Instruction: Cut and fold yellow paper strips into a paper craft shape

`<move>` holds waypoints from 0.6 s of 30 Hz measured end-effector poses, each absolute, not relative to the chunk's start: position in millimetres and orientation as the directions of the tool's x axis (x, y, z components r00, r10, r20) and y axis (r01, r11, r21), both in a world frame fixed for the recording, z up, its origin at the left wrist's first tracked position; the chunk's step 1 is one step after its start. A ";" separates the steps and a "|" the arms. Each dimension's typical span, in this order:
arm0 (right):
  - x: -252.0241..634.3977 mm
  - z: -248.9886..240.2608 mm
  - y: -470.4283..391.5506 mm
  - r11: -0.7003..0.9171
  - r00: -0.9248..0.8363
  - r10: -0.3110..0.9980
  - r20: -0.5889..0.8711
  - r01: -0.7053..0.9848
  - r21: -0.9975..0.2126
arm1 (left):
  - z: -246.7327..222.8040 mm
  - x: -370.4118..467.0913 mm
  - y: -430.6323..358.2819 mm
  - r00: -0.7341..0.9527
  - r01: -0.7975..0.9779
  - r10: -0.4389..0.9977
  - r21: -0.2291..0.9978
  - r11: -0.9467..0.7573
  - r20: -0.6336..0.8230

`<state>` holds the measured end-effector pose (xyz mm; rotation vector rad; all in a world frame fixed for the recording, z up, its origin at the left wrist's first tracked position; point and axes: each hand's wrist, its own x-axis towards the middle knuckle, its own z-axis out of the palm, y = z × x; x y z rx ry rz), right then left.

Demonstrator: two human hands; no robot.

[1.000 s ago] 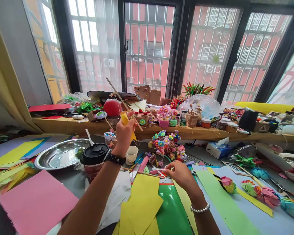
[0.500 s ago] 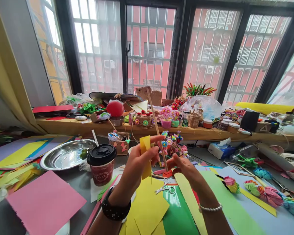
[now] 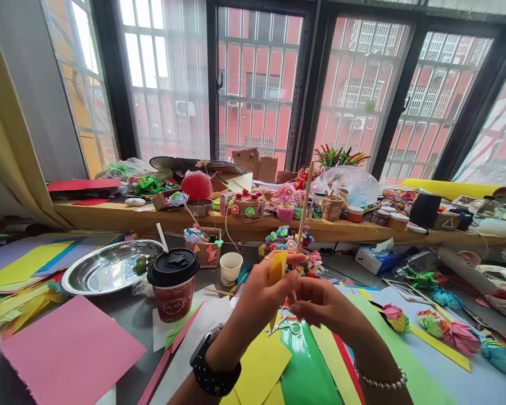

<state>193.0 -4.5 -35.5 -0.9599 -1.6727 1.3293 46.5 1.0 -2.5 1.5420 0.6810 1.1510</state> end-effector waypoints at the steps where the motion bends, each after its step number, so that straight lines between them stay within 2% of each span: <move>1: 192.5 -38.4 -1.4 0.194 -0.364 0.921 0.137 0.124 -0.973 | -3.2 47.3 1.3 0.372 -0.137 0.873 0.949 -0.284 0.315; 4: 192.4 -44.1 4.9 0.258 -0.261 0.945 0.200 0.211 -0.943 | -6.1 49.7 4.0 0.370 -0.188 0.889 0.959 -0.213 0.270; 7: 193.7 -42.7 3.8 0.264 -0.328 0.927 0.181 0.228 -0.937 | -8.2 51.4 5.5 0.375 -0.223 0.895 0.960 -0.167 0.242; 9: 195.7 -39.8 1.3 0.261 -0.365 0.915 0.171 0.212 -0.942 | -7.6 50.7 4.6 0.367 -0.215 0.891 0.956 -0.199 0.268; 11: 199.9 -37.7 0.0 0.274 -0.293 0.929 0.228 0.125 -0.954 | -5.0 47.7 2.7 0.352 -0.213 0.881 0.944 -0.253 0.316; 13: 207.8 -37.0 0.8 0.346 -0.022 0.937 0.348 -0.064 -0.936 | -0.8 43.0 0.4 0.345 -0.217 0.874 0.935 -0.279 0.341; 15: 219.1 -37.5 2.6 0.515 0.414 0.824 0.387 -0.262 -0.816 | 4.2 37.8 -2.2 0.349 -0.236 0.874 0.934 -0.269 0.340; 17: 231.6 -38.0 3.6 0.670 0.733 0.626 0.267 -0.329 -0.665 | 8.6 33.4 -5.1 0.351 -0.267 0.872 0.929 -0.256 0.341; 18: 237.2 -38.0 3.5 0.718 0.816 0.541 0.203 -0.322 -0.618 | 10.3 31.8 -6.7 0.353 -0.282 0.871 0.926 -0.251 0.343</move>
